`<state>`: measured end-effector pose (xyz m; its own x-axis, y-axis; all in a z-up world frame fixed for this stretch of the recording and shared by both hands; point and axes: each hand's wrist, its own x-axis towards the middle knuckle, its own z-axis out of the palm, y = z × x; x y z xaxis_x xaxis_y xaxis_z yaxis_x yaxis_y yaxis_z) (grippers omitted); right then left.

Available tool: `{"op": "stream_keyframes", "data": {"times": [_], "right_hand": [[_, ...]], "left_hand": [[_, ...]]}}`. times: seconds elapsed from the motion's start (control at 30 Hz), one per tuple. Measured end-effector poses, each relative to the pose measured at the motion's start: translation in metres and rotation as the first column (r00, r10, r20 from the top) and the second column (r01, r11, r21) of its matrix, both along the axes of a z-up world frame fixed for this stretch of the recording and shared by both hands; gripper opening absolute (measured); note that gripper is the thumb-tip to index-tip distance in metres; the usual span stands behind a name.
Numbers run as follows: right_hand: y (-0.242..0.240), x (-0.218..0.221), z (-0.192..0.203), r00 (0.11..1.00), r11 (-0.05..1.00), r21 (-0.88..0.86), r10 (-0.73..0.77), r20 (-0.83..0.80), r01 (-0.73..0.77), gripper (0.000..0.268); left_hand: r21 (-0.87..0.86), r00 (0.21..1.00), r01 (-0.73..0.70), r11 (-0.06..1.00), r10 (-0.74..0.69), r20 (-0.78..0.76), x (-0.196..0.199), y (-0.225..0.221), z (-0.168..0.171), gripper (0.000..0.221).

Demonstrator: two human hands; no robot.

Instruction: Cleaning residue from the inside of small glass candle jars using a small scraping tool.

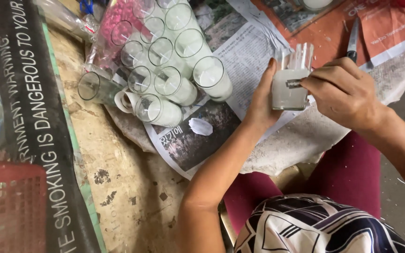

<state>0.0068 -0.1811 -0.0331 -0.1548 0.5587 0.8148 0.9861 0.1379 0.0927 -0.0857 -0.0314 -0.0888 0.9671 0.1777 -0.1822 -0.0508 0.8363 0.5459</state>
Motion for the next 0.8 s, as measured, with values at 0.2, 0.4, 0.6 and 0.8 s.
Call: {"op": "stream_keyframes", "data": {"times": [0.2,0.4,0.6,0.8], "right_hand": [[0.005,0.015,0.001,0.997,0.997,0.042,-0.059,0.046,0.058,0.023],[-0.004,0.027,-0.029,0.978,0.987,-0.053,-0.142,0.156,0.152,0.02],[-0.001,0.043,-0.01,0.981,0.989,-0.015,-0.147,0.125,0.15,0.016],[0.002,0.033,0.006,0.992,0.993,-0.034,-0.113,0.056,0.115,0.026]], "left_hand": [[-0.033,0.988,0.134,0.99,-0.132,0.076,0.0,-0.001,-0.015,0.056],[-0.001,0.991,0.126,0.992,-0.126,-0.034,-0.005,0.003,-0.013,0.062],[0.184,0.973,0.14,0.973,-0.101,-0.209,-0.016,0.0,0.031,0.099],[0.203,0.996,0.086,0.975,-0.08,-0.04,-0.004,0.003,-0.005,0.067]]}}
